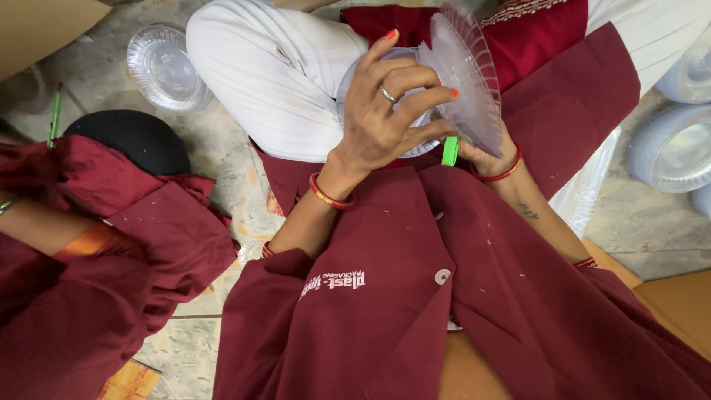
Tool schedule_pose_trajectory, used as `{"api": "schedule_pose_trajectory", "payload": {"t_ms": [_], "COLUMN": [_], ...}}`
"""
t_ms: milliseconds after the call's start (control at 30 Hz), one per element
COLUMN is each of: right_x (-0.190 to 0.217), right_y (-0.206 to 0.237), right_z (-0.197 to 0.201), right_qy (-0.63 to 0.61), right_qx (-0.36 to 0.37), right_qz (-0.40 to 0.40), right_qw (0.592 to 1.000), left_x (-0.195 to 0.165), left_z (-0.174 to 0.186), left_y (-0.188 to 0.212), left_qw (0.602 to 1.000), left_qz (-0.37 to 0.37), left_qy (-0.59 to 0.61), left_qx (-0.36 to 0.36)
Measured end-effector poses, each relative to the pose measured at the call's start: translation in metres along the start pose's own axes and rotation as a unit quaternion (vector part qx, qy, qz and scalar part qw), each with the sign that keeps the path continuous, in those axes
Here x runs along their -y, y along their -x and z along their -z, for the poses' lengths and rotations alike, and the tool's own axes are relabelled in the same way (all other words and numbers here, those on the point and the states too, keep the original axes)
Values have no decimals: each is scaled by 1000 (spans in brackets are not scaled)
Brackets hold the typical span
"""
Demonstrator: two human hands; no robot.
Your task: The person sits on the floor and repeatedly picks up clear plastic lids from a cardboard box, marks each lid with a green marker, and places the marked lids on the floor. The process is repeated for multiple lids.
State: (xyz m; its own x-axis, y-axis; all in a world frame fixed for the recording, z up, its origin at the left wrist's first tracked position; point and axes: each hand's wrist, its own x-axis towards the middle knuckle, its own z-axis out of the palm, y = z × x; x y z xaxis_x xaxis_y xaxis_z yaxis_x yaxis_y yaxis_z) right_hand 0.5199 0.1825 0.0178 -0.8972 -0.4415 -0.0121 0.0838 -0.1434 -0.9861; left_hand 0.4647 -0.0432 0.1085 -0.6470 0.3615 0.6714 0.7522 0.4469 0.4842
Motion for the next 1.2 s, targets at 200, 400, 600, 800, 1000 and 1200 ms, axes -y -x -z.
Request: {"api": "schedule_pose_trajectory", "payload": {"t_ms": [200,400,600,800,1000,1200], "right_x": [8,-11,-4,20,-1,-17], "right_y": [-16,-10,-12,-5,-14,-11], "right_z": [-11,-7,-10,-8,4,15], "right_qy": [-63,-56,-61,-99,-11,98], "right_qx": [1,6,10,-19,-21,0], "right_qz": [47,48,47,-25,-29,189], "right_qw": [997,997,997,995,999,977], "left_x": [0,0,1,2,6,3], "left_z": [-2,-7,-6,-5,-3,-3], "left_y": [-1,-1,0,3,6,5], "left_qw": [1000,1000,1000,1000,1000,1000], "left_qz": [-4,-5,0,-11,-28,-20], "left_qy": [0,-9,-8,5,8,-5], "left_qx": [-14,-26,-27,-22,-1,10]}}
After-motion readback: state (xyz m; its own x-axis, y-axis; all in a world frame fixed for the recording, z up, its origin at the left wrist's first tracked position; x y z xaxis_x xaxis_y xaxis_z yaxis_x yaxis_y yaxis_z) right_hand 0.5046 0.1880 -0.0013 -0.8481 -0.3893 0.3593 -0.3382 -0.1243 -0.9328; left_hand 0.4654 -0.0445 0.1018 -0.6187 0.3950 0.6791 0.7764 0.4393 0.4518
